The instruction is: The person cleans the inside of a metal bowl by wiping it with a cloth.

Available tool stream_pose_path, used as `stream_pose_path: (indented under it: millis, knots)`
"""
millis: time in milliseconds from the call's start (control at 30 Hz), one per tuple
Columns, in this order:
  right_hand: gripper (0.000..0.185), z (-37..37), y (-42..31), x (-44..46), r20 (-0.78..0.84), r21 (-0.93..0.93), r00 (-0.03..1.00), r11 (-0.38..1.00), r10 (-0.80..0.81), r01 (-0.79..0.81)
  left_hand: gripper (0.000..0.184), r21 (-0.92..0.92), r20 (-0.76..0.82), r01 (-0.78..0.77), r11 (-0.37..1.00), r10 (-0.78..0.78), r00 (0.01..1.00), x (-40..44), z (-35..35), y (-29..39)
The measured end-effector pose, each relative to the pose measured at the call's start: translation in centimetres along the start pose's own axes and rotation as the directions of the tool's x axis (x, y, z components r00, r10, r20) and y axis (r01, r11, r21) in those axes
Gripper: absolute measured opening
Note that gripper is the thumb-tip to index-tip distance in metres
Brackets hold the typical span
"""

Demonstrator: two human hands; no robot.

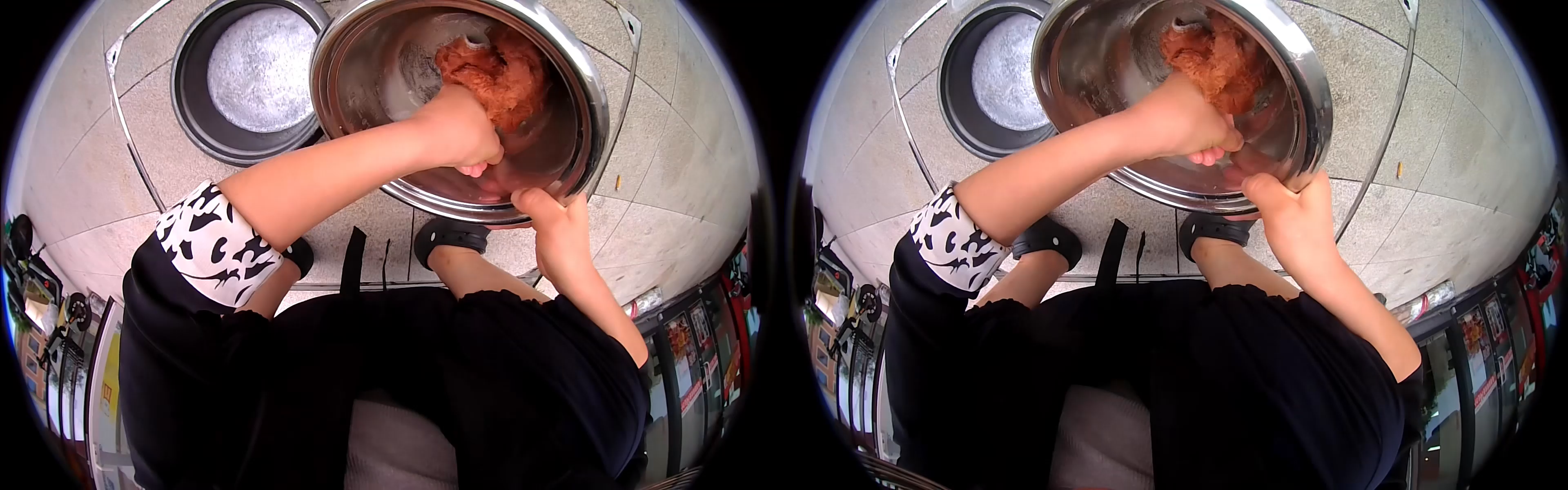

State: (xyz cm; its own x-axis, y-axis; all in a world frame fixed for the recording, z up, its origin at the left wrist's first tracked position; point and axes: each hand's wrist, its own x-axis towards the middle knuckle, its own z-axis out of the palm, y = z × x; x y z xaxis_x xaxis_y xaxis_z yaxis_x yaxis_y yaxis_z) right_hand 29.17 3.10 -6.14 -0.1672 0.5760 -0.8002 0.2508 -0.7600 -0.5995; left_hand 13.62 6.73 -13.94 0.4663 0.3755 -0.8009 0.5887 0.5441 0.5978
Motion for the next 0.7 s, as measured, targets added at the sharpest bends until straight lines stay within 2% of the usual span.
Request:
stream_pose_path:
  millis: [67,100,167,200,267,300,367,433,467,500,567,600,633,700]
  knots:
    - [0.022,0.3,0.0,-0.1,-0.048,0.054,0.996,0.996,-0.069,0.072,0.012,-0.351,-0.028,0.038,0.936,-0.051,0.998,0.6,0.6,-0.4]
    - [0.022,0.1,0.1,-0.1,-0.047,0.051,0.997,0.996,-0.067,0.069,0.012,-0.354,-0.027,0.038,0.934,-0.051,0.998,0.6,0.8,-0.8]
    - [0.022,-0.4,0.2,-0.2,0.012,-0.04,1.0,0.999,0.003,-0.002,0.014,-0.24,-0.147,0.105,0.965,-0.143,0.979,0.3,0.7,-1.6]
    - [0.022,-0.4,0.3,-0.1,0.013,-0.039,1.0,0.999,0.001,-0.001,0.014,-0.24,-0.148,0.105,0.965,-0.144,0.978,0.3,0.6,-1.5]
    - [0.022,-0.5,0.4,0.0,0.01,-0.005,1.0,1.0,-0.015,0.015,0.016,-0.02,-0.182,0.085,0.996,-0.087,0.979,0.3,0.4,-0.9]
    - [0.022,-0.4,0.4,0.0,0.01,-0.005,1.0,1.0,-0.012,0.013,0.016,-0.021,-0.18,0.086,0.996,-0.088,0.98,0.3,0.5,-0.6]
    - [0.021,0.1,0.2,0.0,-0.03,0.077,0.999,0.997,-0.014,0.016,0.01,-0.393,-0.032,0.071,0.917,-0.091,0.995,0.3,0.7,0.1]
    - [0.02,0.0,0.2,-0.1,-0.02,0.064,1.0,0.998,0.009,-0.007,0.01,-0.421,-0.006,0.133,0.897,-0.149,0.989,0.3,0.7,-0.1]
    - [0.018,0.0,0.1,-0.1,-0.012,0.053,1.0,0.998,0.025,-0.025,0.01,-0.121,-0.02,0.087,0.989,-0.09,0.996,0.2,0.3,-0.6]
    - [0.018,-0.1,0.1,0.0,-0.012,0.053,1.0,0.998,0.024,-0.023,0.011,0.193,-0.016,0.03,0.981,-0.028,0.999,0.0,-0.2,-0.9]
    - [0.018,-0.3,0.0,0.0,-0.03,-0.053,0.997,0.996,0.066,-0.068,0.013,0.389,-0.03,0.17,0.906,-0.172,0.985,-1.0,-1.6,-1.0]
    - [0.018,-0.2,-0.3,0.0,-0.033,-0.049,0.997,0.996,0.067,-0.069,0.015,0.615,-0.106,0.013,0.788,0.066,0.992,-0.6,-1.7,-2.5]
    - [0.017,0.1,-0.7,0.1,-0.048,-0.064,0.998,0.997,0.045,-0.048,0.015,0.618,-0.101,0.01,0.786,0.067,0.993,-0.4,-1.6,-2.3]
    - [0.017,0.2,-0.6,0.0,-0.062,-0.079,0.998,0.996,0.027,-0.031,0.014,0.316,-0.039,0.285,0.905,-0.287,0.957,-1.5,-2.1,-0.2]
